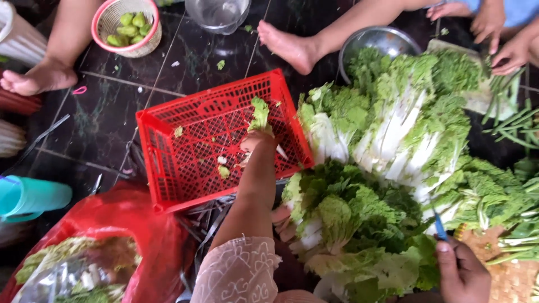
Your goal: The person cuts the base of napa cabbage heads using a knife and places them in a red crate. They then pick up a cabbage head, remove outer leaves, and tie the bundle with a plastic strip.
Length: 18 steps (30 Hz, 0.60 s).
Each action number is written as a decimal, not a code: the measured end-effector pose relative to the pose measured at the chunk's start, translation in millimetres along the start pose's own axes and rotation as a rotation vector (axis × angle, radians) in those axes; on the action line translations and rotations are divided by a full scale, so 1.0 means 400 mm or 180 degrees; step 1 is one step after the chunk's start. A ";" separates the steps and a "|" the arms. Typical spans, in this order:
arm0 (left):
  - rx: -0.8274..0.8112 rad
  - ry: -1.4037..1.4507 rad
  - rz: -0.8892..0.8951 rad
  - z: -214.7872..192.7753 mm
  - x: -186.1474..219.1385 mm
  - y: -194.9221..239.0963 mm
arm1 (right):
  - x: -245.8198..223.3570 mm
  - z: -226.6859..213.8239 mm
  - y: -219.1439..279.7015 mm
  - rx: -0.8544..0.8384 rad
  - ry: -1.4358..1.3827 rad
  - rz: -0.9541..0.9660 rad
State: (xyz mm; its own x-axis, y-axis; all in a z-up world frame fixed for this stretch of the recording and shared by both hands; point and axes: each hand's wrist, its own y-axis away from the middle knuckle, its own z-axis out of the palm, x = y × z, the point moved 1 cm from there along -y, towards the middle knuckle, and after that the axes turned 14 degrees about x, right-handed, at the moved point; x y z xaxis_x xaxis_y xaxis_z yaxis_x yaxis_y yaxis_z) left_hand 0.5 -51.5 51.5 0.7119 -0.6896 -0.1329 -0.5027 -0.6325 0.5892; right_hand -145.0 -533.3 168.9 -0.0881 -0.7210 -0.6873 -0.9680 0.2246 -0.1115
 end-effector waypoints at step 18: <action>-0.0197 0.3694 -0.0098 0.038 -0.200 -0.044 | 0.037 -0.046 0.014 0.0118 -0.0052 -0.0238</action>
State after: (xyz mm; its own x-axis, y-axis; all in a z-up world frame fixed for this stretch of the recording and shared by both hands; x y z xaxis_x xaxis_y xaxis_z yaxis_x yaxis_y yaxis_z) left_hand -54.9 9.5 39.7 0.7611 0.0835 0.6432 -0.4753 -0.6030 0.6407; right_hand -155.9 -554.8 171.2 -0.0120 -0.7260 -0.6876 -0.9624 0.1950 -0.1891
